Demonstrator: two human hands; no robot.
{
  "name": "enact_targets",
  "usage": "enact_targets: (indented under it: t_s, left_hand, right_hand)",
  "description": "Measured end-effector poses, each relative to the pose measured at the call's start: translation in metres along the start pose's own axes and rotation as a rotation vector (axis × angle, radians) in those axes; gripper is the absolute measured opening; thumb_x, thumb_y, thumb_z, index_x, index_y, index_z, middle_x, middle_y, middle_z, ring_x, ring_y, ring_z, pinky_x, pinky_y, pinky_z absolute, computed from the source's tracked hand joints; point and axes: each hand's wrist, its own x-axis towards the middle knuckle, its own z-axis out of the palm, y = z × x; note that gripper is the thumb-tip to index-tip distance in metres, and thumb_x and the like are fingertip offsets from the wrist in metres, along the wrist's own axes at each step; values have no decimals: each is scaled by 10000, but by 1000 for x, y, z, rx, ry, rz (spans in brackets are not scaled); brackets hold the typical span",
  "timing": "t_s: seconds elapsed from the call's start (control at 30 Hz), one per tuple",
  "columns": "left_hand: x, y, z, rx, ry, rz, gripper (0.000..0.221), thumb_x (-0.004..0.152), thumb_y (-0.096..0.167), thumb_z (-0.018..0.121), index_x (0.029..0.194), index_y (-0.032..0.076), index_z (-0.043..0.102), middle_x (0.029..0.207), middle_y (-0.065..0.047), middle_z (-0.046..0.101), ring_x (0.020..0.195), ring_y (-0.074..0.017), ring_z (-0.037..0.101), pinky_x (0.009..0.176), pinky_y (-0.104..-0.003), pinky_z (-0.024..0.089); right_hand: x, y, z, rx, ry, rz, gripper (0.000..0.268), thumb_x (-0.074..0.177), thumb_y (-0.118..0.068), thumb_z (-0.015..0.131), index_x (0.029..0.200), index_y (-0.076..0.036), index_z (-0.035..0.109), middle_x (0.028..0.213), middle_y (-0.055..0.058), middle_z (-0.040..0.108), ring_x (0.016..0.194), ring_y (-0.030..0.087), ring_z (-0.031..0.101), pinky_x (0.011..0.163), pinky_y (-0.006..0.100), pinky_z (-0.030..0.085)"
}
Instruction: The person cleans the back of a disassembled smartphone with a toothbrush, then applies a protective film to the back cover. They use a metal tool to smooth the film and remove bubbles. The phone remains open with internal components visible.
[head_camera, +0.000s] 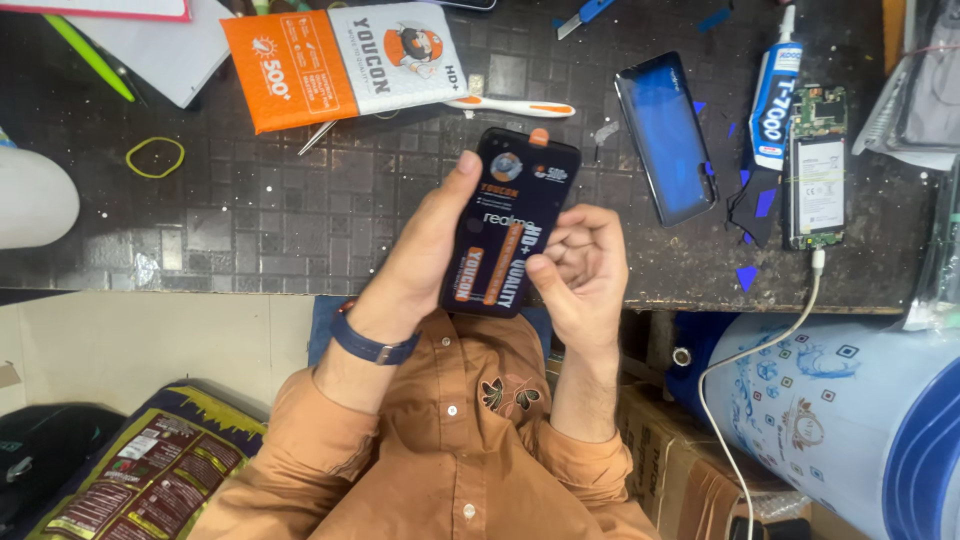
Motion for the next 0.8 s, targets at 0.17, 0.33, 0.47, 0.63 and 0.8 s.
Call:
enact_targets:
  t_s: [0.17, 0.33, 0.47, 0.63, 0.8]
  left_hand:
    - [-3, 1, 3, -42, -9, -13, 572, 1105, 467, 406, 1338, -14, 612, 1198, -128, 722, 1052, -171, 715, 942, -329, 583]
    - [-4, -4, -1, 8, -3, 38, 532, 1097, 411, 376, 1336, -6, 606, 1237, -126, 720, 1147, -184, 686, 1040, -356, 541]
    - [-4, -12, -6, 39, 1, 41, 521, 1103, 402, 386, 1347, -11, 591, 1272, -130, 689, 1179, -178, 659, 1059, -367, 522]
    - [-6, -15, -10, 176, -58, 42, 564, 1106, 423, 403, 1317, -51, 625, 1272, -149, 693, 1166, -190, 663, 1045, -364, 524]
    - [-6, -18, -11, 251, -54, 49, 590, 1100, 445, 388, 1312, -51, 628, 1243, -132, 702, 1136, -179, 666, 1010, -348, 531]
  right_hand:
    - [-1, 2, 1, -25, 55, -7, 373, 1019, -9, 699, 1311, 7, 466, 1128, 131, 689, 1041, 161, 704, 919, 268, 583]
    - [1, 3, 1, -46, 94, 9, 372, 1037, -28, 677, 1340, 19, 466, 1123, 131, 695, 1030, 147, 695, 918, 258, 572]
    - [3, 2, 1, -71, 77, -7, 338, 1058, -47, 650, 1343, 17, 478, 1132, 119, 695, 1024, 133, 687, 906, 253, 570]
    - [5, 0, 3, -36, 136, 5, 271, 1073, -17, 589, 1328, 19, 505, 1133, 106, 685, 1011, 122, 670, 900, 250, 558]
    - [5, 2, 1, -42, 116, -13, 265, 1074, 4, 578, 1328, 18, 503, 1131, 93, 675, 1016, 112, 659, 896, 243, 551]
